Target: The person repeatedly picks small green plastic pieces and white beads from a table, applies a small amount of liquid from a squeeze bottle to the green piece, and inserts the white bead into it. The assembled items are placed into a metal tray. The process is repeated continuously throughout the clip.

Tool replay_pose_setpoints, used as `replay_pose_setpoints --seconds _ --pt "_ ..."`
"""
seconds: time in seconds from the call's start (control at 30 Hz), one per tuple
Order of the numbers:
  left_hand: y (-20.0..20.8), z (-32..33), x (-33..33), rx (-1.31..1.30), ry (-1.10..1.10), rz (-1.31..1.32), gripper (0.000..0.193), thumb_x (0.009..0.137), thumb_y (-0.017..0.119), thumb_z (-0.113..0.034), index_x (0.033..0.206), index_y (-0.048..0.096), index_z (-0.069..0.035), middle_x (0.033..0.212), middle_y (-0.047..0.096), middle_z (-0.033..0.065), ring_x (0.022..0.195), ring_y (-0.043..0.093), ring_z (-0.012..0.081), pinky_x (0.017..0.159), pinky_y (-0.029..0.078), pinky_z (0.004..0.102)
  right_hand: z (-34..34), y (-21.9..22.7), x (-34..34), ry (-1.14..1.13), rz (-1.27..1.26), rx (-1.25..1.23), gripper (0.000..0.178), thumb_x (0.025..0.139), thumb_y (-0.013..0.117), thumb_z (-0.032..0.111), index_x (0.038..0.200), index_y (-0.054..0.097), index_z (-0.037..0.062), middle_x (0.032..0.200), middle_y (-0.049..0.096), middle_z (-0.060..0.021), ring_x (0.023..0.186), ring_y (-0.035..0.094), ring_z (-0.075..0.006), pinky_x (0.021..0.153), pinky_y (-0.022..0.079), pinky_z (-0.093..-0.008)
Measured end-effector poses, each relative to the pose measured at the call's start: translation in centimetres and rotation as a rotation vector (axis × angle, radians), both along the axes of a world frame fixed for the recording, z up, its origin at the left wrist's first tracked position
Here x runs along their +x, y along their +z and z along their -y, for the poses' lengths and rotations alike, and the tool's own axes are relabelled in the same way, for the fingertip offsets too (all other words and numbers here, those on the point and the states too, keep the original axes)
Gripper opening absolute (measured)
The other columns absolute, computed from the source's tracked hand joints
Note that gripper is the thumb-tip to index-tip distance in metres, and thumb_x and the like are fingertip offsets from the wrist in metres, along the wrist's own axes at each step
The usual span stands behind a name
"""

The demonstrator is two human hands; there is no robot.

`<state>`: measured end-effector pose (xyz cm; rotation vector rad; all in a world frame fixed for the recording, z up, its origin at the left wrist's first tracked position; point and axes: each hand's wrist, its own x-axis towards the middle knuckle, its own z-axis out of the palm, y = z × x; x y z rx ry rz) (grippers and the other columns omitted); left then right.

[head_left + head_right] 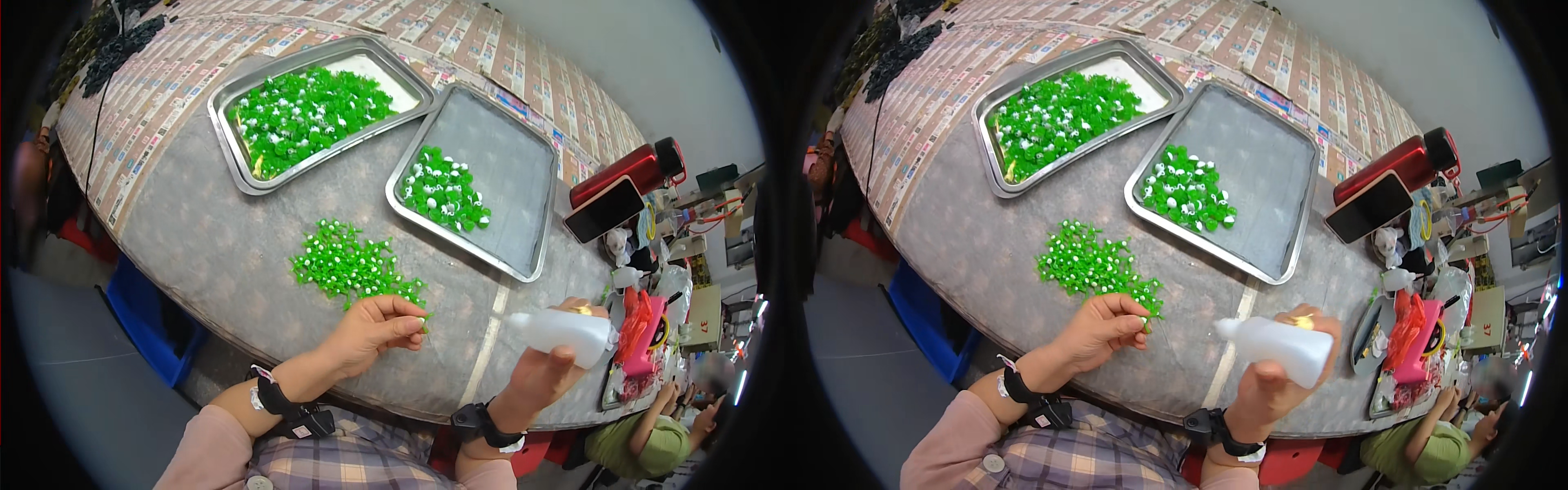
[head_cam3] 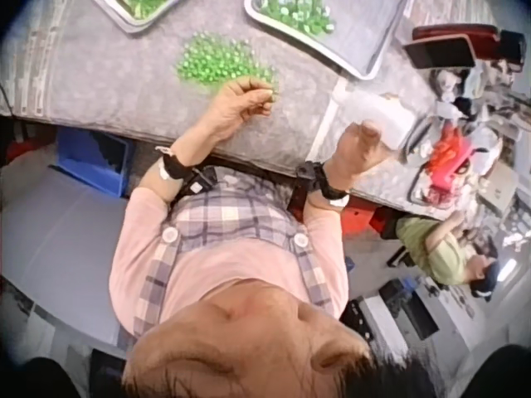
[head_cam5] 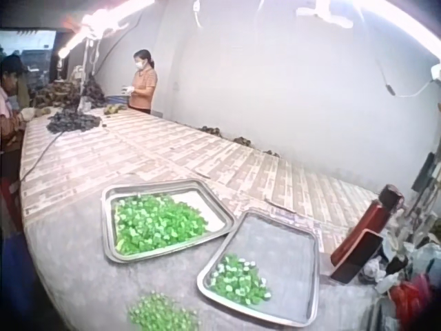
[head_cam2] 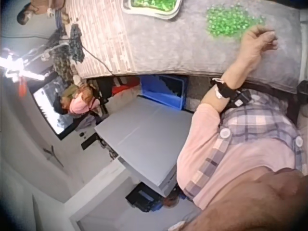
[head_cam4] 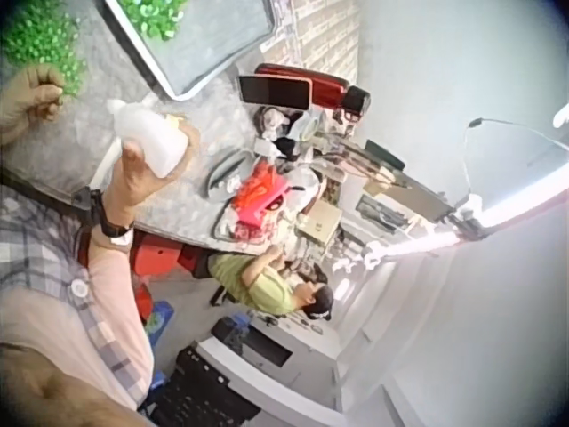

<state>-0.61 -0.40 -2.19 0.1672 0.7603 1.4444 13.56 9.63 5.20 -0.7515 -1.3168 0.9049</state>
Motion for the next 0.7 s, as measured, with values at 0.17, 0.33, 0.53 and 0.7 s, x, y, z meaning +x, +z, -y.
replay_pose_setpoints --seconds 0.17,0.33,0.53,0.7 --pt "-0.3 0.2 0.1 0.031 -0.014 0.021 0.008 0.076 0.056 -0.006 0.083 0.054 -0.004 0.072 0.057 0.0047 0.065 0.056 0.0119 0.062 0.049 0.0263 1.5 -1.5 -0.8 0.026 0.042 0.013 0.068 0.051 0.069 0.058 0.081 0.035 0.0059 0.061 0.036 -0.0025 0.054 0.035 -0.0126 0.051 0.031 -0.0242" --pt "-0.5 0.0 0.1 0.040 -0.030 0.045 0.008 0.075 0.057 -0.005 0.083 0.054 -0.004 0.071 0.057 0.0045 0.065 0.057 0.0121 0.062 0.049 0.0262 1.6 -3.2 -0.5 0.069 0.111 0.264 0.064 0.055 0.065 0.058 0.082 0.039 0.0061 0.058 0.038 0.0002 0.047 0.036 -0.0125 0.043 0.031 -0.0242" --pt "-0.6 0.1 -0.1 0.064 -0.054 0.055 0.009 0.076 0.058 -0.009 0.084 0.055 -0.005 0.075 0.057 0.0031 0.068 0.056 0.0101 0.066 0.048 0.0246 1.5 -3.4 -0.7 0.079 0.140 0.254 0.061 0.058 0.066 0.054 0.084 0.042 0.0047 0.057 0.041 -0.0007 0.048 0.040 -0.0140 0.043 0.031 -0.0249" --pt "-0.5 0.1 0.0 0.063 -0.066 0.051 0.009 0.076 0.058 -0.010 0.084 0.055 -0.005 0.075 0.058 0.0027 0.068 0.056 0.0097 0.066 0.048 0.0241 1.5 -3.3 -0.7 0.133 0.137 0.249 0.060 0.058 0.068 0.052 0.085 0.043 0.0037 0.058 0.045 -0.0016 0.048 0.041 -0.0143 0.044 0.031 -0.0253"
